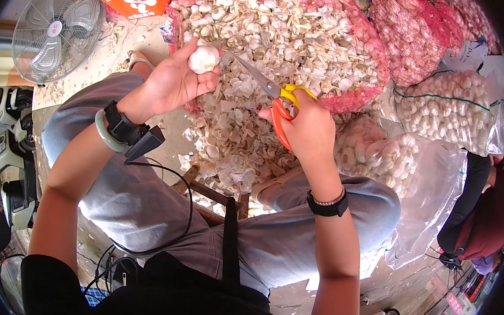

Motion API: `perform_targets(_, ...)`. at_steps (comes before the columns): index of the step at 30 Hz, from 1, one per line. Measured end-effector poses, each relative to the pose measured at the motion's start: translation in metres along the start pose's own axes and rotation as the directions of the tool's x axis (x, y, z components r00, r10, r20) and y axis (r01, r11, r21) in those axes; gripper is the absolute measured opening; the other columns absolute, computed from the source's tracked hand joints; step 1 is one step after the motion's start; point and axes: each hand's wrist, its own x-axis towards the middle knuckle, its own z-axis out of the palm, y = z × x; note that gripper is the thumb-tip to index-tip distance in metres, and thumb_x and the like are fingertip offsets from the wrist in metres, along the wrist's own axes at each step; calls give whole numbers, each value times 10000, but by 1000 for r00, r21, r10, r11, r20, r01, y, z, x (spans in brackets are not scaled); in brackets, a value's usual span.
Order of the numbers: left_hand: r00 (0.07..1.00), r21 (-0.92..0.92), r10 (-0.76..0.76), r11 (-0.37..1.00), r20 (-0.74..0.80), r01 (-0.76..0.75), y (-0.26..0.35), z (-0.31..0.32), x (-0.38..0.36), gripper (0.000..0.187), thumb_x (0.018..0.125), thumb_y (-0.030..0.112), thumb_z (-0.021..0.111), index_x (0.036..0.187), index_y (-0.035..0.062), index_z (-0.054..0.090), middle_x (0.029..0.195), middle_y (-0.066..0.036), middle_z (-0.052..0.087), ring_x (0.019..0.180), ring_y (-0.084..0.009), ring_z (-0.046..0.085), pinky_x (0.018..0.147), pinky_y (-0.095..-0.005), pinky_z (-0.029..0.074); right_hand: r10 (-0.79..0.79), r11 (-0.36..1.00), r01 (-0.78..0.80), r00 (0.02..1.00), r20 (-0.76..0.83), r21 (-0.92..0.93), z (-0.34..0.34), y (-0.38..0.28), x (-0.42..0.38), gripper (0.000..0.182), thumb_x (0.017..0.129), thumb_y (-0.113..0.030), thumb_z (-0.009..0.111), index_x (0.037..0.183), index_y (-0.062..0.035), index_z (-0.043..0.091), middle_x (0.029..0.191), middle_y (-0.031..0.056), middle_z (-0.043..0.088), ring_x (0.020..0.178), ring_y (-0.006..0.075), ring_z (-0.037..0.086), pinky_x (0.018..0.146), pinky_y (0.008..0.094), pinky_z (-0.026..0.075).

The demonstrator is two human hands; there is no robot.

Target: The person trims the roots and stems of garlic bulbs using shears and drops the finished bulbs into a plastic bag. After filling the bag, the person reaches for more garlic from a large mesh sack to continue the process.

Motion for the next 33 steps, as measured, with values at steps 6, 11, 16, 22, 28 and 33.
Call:
perform_targets(6, 997, 51, -73, 996, -11, 73, 3, 5, -3, 547, 951, 541, 306, 1062, 55, 530, 793, -66, 552, 522, -124, 460, 476, -235, 396, -233, 971, 225, 964, -130, -75, 2, -3, 2, 655, 559, -472, 807, 998, -43, 578, 938, 152, 598, 925, 358, 565, 780, 435, 460)
perform_targets(11, 980, 92, -195, 976, -33, 198, 4, 8, -5, 607, 907, 640, 286, 998, 103, 555, 699, -34, 528, 392, -113, 366, 378, -240, 296, -300, 949, 283, 946, -124, -139, 1, -5, 3, 683, 551, -467, 808, 1007, -24, 559, 920, 159, 571, 894, 360, 546, 782, 434, 445)
perform_targets(16, 966, 222, -253, 941, -46, 257, 3, 15, -9, 625, 897, 664, 265, 982, 122, 563, 654, -52, 551, 389, -122, 382, 376, -245, 293, -317, 939, 293, 941, -123, -180, -1, -6, 3, 664, 539, -433, 823, 991, -20, 566, 875, 149, 559, 851, 342, 547, 744, 424, 447)
perform_targets(22, 965, 225, -247, 939, -91, 262, 3, 12, -7, 611, 903, 652, 276, 960, 113, 558, 611, -48, 549, 379, -121, 390, 357, -247, 284, -364, 918, 323, 916, -170, -230, -4, -6, 5, 590, 521, -465, 804, 932, -80, 628, 802, 90, 564, 804, 299, 565, 709, 400, 463)
perform_targets(28, 953, 279, -296, 912, -65, 302, 3, 10, -7, 605, 908, 642, 283, 957, 102, 550, 578, -34, 515, 362, -112, 387, 328, -229, 269, -377, 921, 347, 908, -184, -175, -4, -6, 5, 552, 516, -442, 814, 916, -100, 647, 744, 80, 569, 740, 283, 573, 652, 384, 472)
perform_targets(33, 942, 313, -316, 888, -115, 336, 4, 10, -7, 595, 908, 642, 284, 948, 107, 540, 572, -35, 503, 362, -110, 384, 330, -232, 270, -336, 938, 319, 933, -129, -136, -6, -7, 4, 542, 520, -458, 811, 919, -127, 652, 764, 72, 603, 726, 267, 603, 605, 373, 488)
